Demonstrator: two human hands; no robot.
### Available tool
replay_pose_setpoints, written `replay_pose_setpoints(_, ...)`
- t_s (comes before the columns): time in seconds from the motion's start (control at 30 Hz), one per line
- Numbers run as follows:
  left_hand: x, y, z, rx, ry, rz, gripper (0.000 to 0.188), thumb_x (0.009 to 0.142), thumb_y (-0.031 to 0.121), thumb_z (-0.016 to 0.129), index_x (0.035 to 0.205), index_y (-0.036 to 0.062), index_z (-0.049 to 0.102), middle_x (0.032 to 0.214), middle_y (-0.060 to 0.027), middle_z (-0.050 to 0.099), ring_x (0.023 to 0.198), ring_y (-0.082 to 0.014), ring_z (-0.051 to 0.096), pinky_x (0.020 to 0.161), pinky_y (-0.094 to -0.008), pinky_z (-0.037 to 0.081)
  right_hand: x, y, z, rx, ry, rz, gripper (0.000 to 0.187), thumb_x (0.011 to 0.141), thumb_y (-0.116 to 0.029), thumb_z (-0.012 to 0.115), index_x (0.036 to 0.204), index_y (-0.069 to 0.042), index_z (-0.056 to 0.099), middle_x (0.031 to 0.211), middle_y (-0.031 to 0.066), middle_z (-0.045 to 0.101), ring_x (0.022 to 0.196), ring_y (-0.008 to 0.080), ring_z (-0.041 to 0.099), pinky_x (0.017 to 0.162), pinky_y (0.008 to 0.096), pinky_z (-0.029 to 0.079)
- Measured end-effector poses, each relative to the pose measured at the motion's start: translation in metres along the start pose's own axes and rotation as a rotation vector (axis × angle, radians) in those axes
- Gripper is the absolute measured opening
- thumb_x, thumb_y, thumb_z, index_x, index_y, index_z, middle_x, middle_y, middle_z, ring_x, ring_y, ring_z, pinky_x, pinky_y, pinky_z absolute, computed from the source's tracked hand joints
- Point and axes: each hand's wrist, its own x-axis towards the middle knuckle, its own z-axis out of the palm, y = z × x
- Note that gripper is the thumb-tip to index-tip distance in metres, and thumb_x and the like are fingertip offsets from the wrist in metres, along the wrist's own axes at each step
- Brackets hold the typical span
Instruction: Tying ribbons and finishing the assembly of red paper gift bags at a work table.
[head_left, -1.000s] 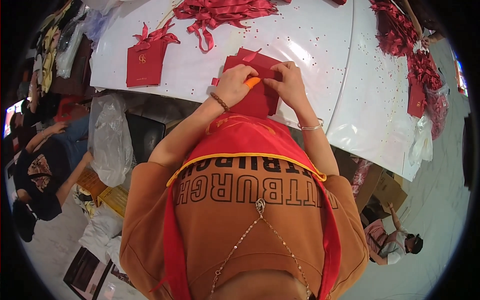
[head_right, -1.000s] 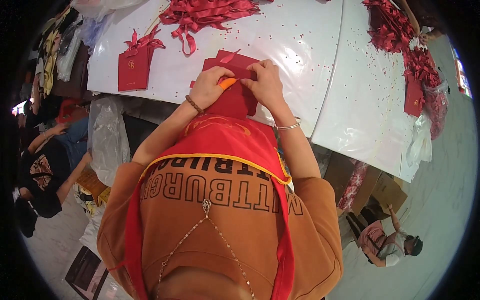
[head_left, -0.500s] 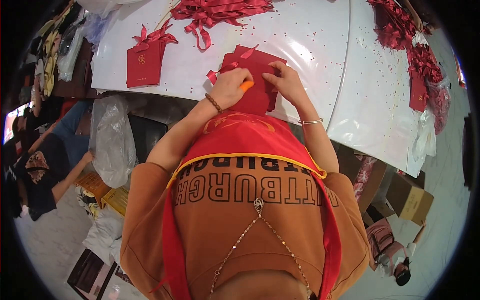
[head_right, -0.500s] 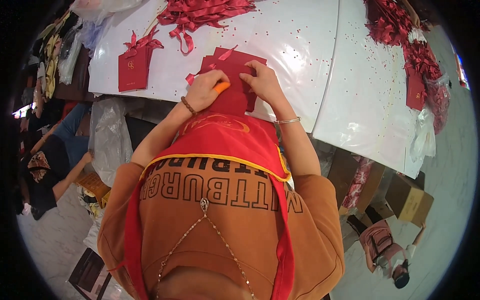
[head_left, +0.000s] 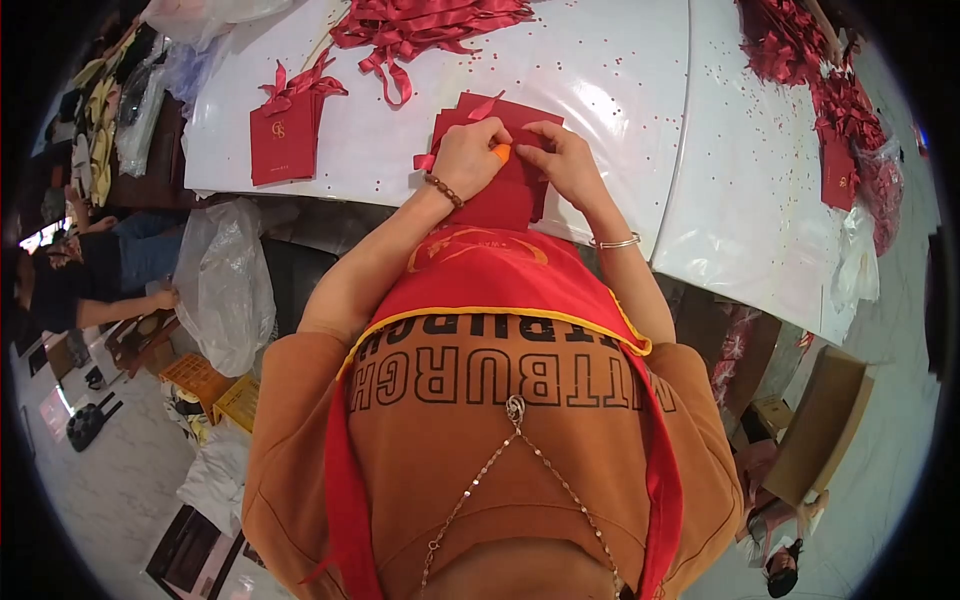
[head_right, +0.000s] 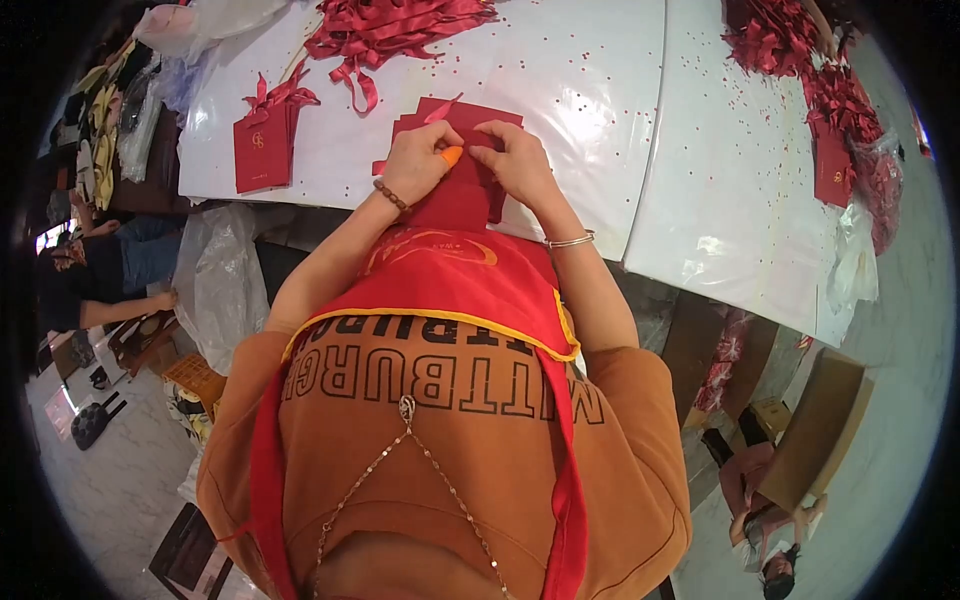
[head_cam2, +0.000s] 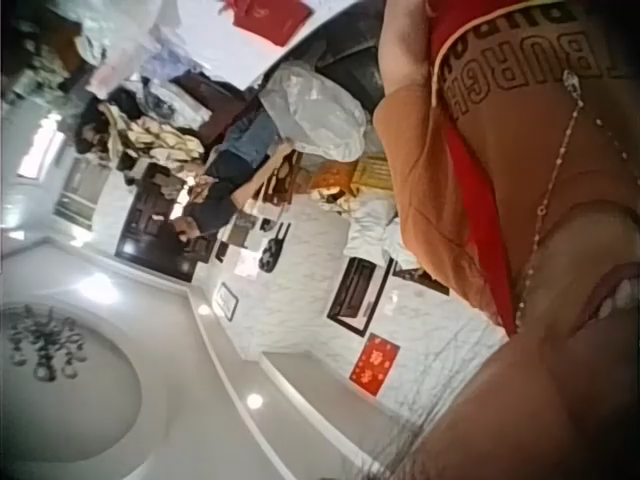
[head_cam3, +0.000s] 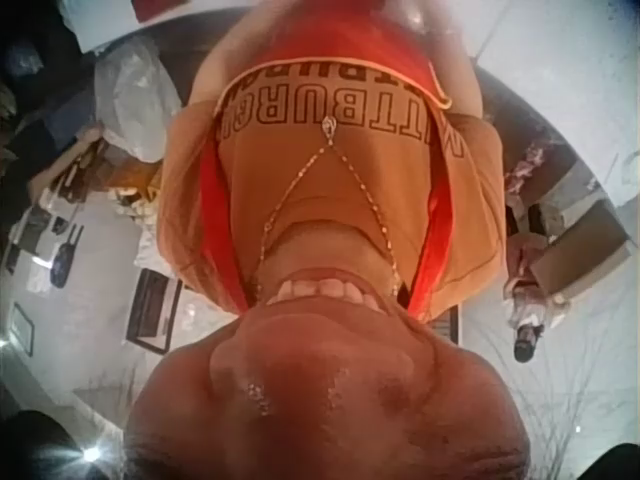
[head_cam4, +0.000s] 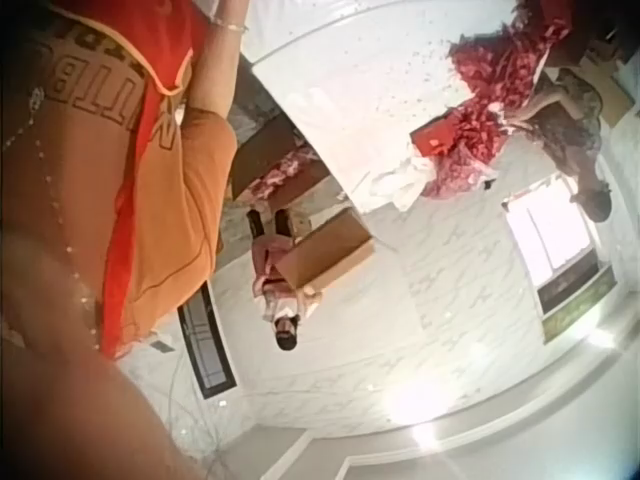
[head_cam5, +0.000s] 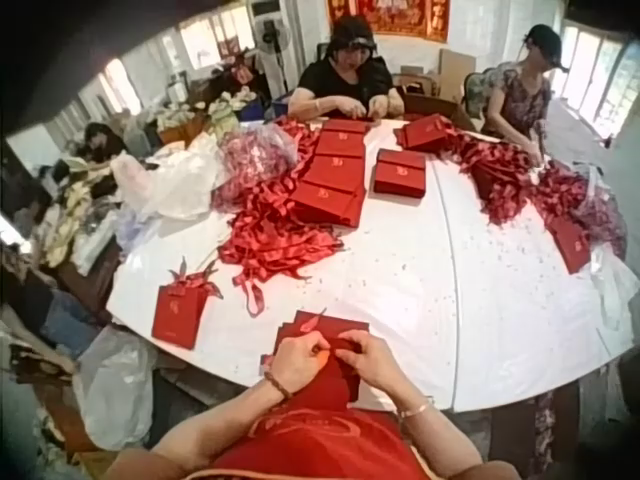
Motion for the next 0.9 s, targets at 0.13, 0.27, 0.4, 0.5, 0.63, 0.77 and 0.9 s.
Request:
replay_pose_setpoints(0.13, 0.004, -0.001, 0.002, 0.095, -0.011, 0.040, 0.008, 0.069, 0.008, 0.059, 0.076, 0.0034, 0.060, 0.068, -0.0146, 0.062, 0.065, -0.0316, 0.060, 0.058, -0.0389, 0.047, 0.003, 0.010, 0.002, -0.056, 0.060, -0.102, 0.032, 0.078, -0.014, 0.063, 0.106, -0.002, 0.057, 0.083, 0.0097, 0.061, 0.070, 0.0173, 0.058, 0.061, 0.0284, 0.047)
replay_pose_setpoints(0.27, 0.011, 0.003, -0.002, 0.198, -0.078, 0.024, 0.010, 0.071, 0.006, 0.059, 0.078, -0.0006, 0.060, 0.067, -0.0134, 0.061, 0.056, -0.0191, 0.059, 0.052, -0.0298, 0.045, -0.003, 0.004, 0.006, -0.193, 0.168, -0.244, 0.029, 0.074, -0.013, 0.064, 0.102, -0.004, 0.059, 0.092, 0.0141, 0.062, 0.081, 0.0293, 0.059, 0.071, 0.0346, 0.047)
replay_pose_setpoints(0.4, 0.014, 0.008, -0.007, 0.110, -0.070, 0.022, 0.023, 0.070, 0.002, 0.059, 0.093, 0.0018, 0.056, 0.063, -0.0092, 0.059, 0.054, -0.0154, 0.057, 0.049, -0.0280, 0.044, -0.005, 0.000, 0.010, -0.202, 0.214, -0.291, 0.028, 0.074, -0.012, 0.064, 0.100, -0.005, 0.058, 0.091, 0.0143, 0.061, 0.082, 0.0312, 0.058, 0.071, 0.0359, 0.047)
replay_pose_setpoints(0.5, 0.012, 0.007, -0.011, -0.205, -0.117, -0.196, 0.032, 0.071, -0.001, 0.058, 0.102, 0.0030, 0.051, 0.061, -0.0049, 0.056, 0.051, -0.0111, 0.053, 0.045, -0.0242, 0.041, -0.004, -0.001, 0.008, -0.259, 0.215, -0.368, 0.031, 0.074, -0.008, 0.065, 0.103, -0.003, 0.056, 0.088, 0.0127, 0.062, 0.068, 0.0183, 0.059, 0.058, 0.0286, 0.047)
replay_pose_setpoints(0.63, 0.009, 0.008, -0.013, -0.349, -0.147, -0.294, 0.029, 0.072, -0.003, 0.057, 0.100, 0.0007, 0.052, 0.061, -0.0026, 0.055, 0.047, -0.0074, 0.047, 0.041, -0.0197, 0.036, -0.003, 0.002, 0.008, -0.318, 0.182, -0.496, 0.030, 0.074, -0.007, 0.065, 0.103, -0.003, 0.056, 0.088, 0.0121, 0.061, 0.068, 0.0170, 0.058, 0.058, 0.0278, 0.047)
replay_pose_setpoints(0.77, 0.011, 0.002, -0.022, -0.459, -0.233, -0.380, 0.024, 0.073, -0.003, 0.055, 0.097, 0.0002, 0.053, 0.062, -0.0038, 0.056, 0.046, -0.0066, 0.047, 0.039, -0.0182, 0.034, -0.005, 0.002, 0.007, -0.113, 0.055, -0.313, 0.028, 0.077, -0.008, 0.064, 0.104, -0.004, 0.057, 0.083, 0.0066, 0.059, 0.067, 0.0110, 0.054, 0.056, 0.0245, 0.046)
replay_pose_setpoints(0.9, 0.011, 0.006, -0.027, -0.481, -0.248, -0.400, 0.022, 0.074, -0.003, 0.053, 0.096, 0.0001, 0.054, 0.063, -0.0046, 0.057, 0.045, -0.0058, 0.046, 0.039, -0.0171, 0.033, -0.004, 0.003, 0.011, -0.036, 0.067, -0.323, 0.027, 0.079, -0.009, 0.063, 0.105, -0.004, 0.057, 0.083, 0.0039, 0.058, 0.065, 0.0085, 0.052, 0.056, 0.0228, 0.045)
